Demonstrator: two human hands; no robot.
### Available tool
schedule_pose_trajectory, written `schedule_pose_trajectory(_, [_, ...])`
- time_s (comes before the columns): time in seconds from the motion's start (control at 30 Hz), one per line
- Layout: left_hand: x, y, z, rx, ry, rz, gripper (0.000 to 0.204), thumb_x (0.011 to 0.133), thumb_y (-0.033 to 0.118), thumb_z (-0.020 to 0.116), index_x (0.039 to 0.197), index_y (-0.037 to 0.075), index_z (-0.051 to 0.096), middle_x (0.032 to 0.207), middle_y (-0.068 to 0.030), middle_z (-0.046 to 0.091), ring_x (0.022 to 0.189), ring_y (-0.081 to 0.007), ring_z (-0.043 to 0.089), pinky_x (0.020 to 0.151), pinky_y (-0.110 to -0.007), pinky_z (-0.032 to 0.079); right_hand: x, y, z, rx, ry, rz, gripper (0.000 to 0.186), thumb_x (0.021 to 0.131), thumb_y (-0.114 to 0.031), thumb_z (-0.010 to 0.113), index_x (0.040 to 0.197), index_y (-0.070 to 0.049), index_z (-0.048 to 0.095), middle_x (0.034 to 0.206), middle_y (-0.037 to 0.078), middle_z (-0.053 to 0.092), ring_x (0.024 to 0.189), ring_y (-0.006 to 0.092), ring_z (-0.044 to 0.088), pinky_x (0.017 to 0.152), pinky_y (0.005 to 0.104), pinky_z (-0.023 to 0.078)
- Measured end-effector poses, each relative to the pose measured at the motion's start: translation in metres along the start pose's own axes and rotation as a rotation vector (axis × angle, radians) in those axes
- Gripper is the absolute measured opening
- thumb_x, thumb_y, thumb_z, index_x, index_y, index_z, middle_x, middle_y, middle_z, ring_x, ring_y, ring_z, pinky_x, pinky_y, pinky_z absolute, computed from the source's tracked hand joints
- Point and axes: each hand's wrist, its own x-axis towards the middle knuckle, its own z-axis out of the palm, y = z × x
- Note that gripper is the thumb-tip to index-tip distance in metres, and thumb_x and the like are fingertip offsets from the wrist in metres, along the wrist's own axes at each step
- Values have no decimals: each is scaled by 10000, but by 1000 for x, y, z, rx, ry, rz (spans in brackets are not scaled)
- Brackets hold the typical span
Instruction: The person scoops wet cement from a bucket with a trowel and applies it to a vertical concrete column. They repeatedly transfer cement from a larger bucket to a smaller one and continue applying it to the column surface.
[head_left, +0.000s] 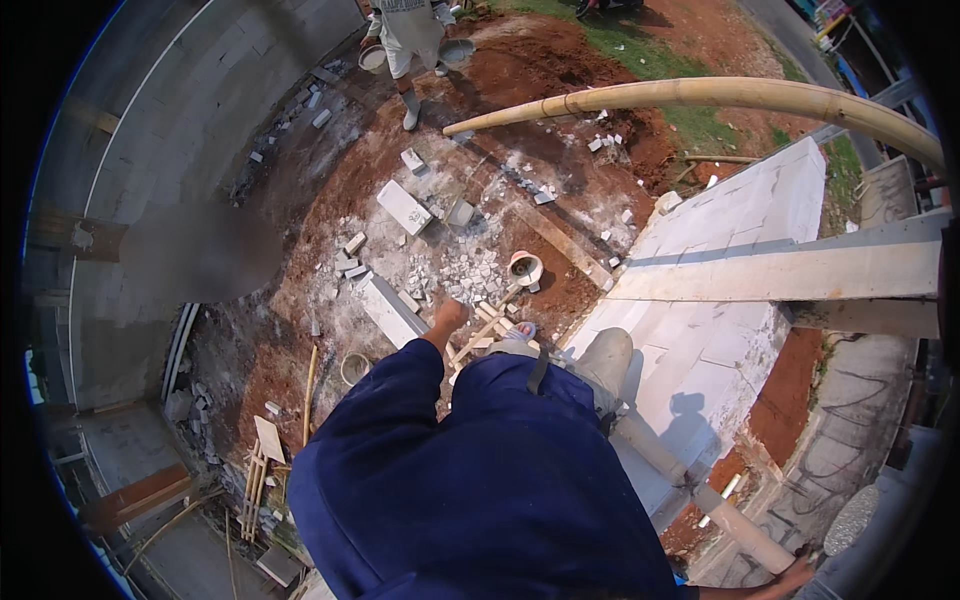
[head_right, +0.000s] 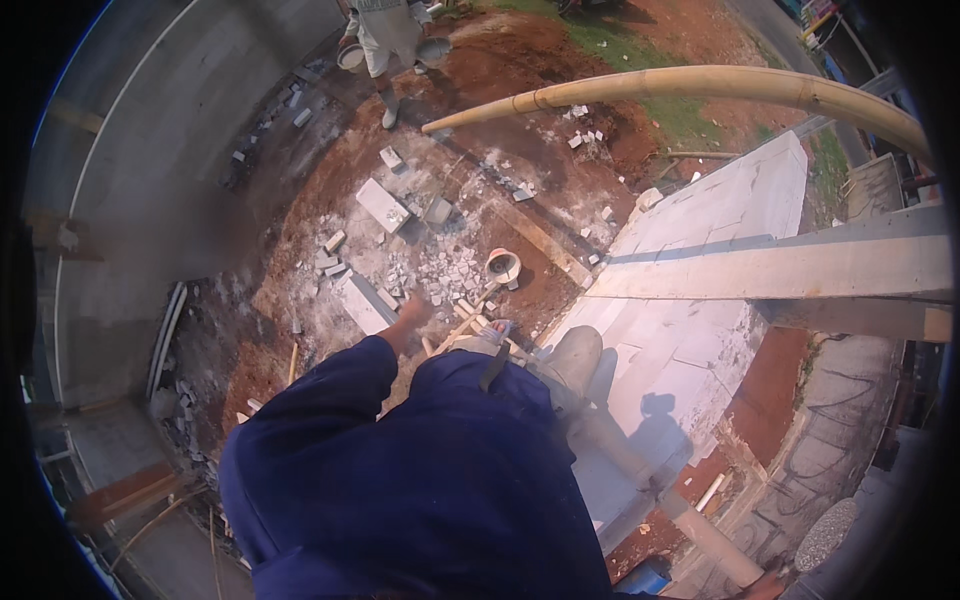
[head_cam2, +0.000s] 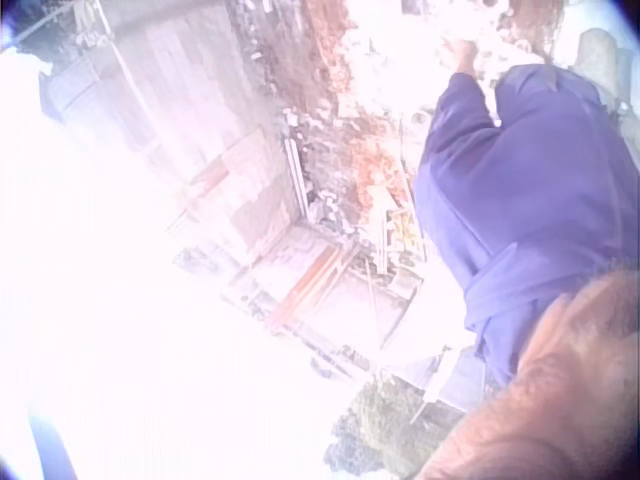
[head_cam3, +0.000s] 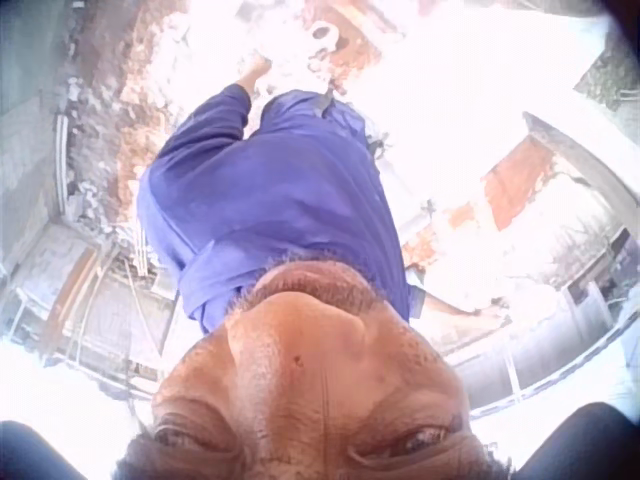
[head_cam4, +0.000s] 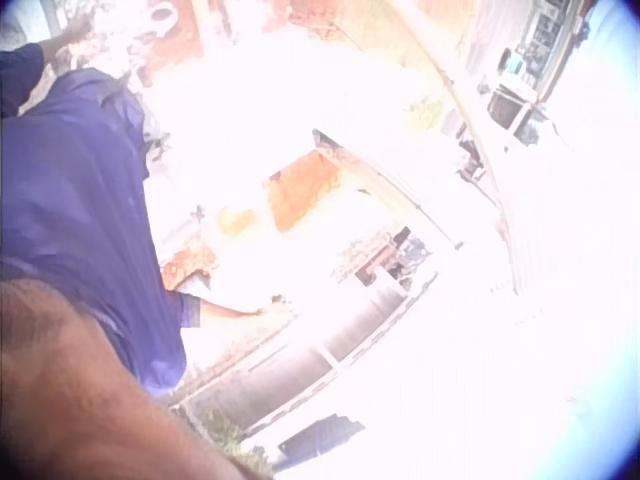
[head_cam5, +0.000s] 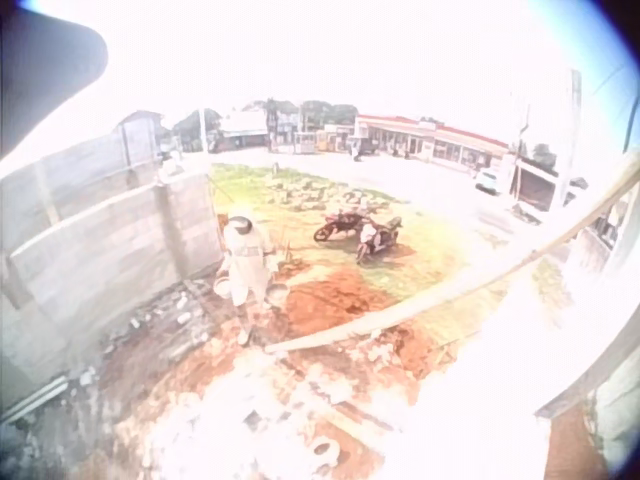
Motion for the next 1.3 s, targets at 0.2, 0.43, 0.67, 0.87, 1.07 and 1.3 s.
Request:
schedule_pose_trajectory(0.2, [-19, 19, 18, 35, -225, 145, 463, 1000, 432, 535, 1021, 37, 777, 916, -213, 772, 779, -354, 762, 725, -481, 612, -3, -85, 35, 227, -139, -21, 524, 992, -481, 660, 1210, -8, 719, 1107, 207, 752, 978, 356, 732, 826, 419, 552])
schedule_pose_trajectory(0.43, [19, 91, -49, -639, -74, -63, 442, 1032, 389, 554, 1094, 7, 766, 929, -170, 786, 791, -274, 773, 720, -404, 625, 4, -131, 55, 321, -222, 31, 488, 992, -467, 669, 1171, -16, 718, 1072, 188, 749, 950, 332, 727, 806, 411, 547])
schedule_pose_trajectory(0.67, [136, 95, -144, -1385, 200, -207, 345, 1009, 277, 618, 1179, -14, 689, 1021, -153, 741, 801, -273, 746, 667, -409, 609, 20, -144, 75, 362, -294, 171, 453, 992, -453, 678, 1131, -23, 716, 1037, 170, 746, 922, 309, 722, 786, 403, 542])
schedule_pose_trajectory(0.87, [250, 74, -199, -1564, 277, -204, 259, 991, 240, 634, 1081, 4, 692, 950, -103, 722, 807, -245, 721, 690, -365, 560, 29, -138, 80, 384, -323, 351, 426, 991, -441, 686, 1097, -30, 715, 1008, 154, 743, 898, 289, 718, 769, 395, 538])
schedule_pose_trajectory(1.07, [304, 65, -191, -1520, 306, -219, 450, 1086, 366, 488, 1157, -9, 727, 1036, -111, 738, 913, -288, 735, 825, -430, 566, 49, -132, 76, 391, -329, 493, 400, 991, -430, 694, 1064, -37, 713, 978, 138, 740, 874, 268, 714, 752, 388, 533])
schedule_pose_trajectory(1.3, [375, 56, -161, -1259, 579, -141, 518, 1029, 416, 608, 1269, -37, 684, 1112, -162, 730, 991, -265, 723, 838, -371, 555, 58, -119, 46, 371, -290, 593, 373, 991, -416, 703, 1024, -45, 711, 943, 119, 736, 846, 245, 710, 732, 380, 528])
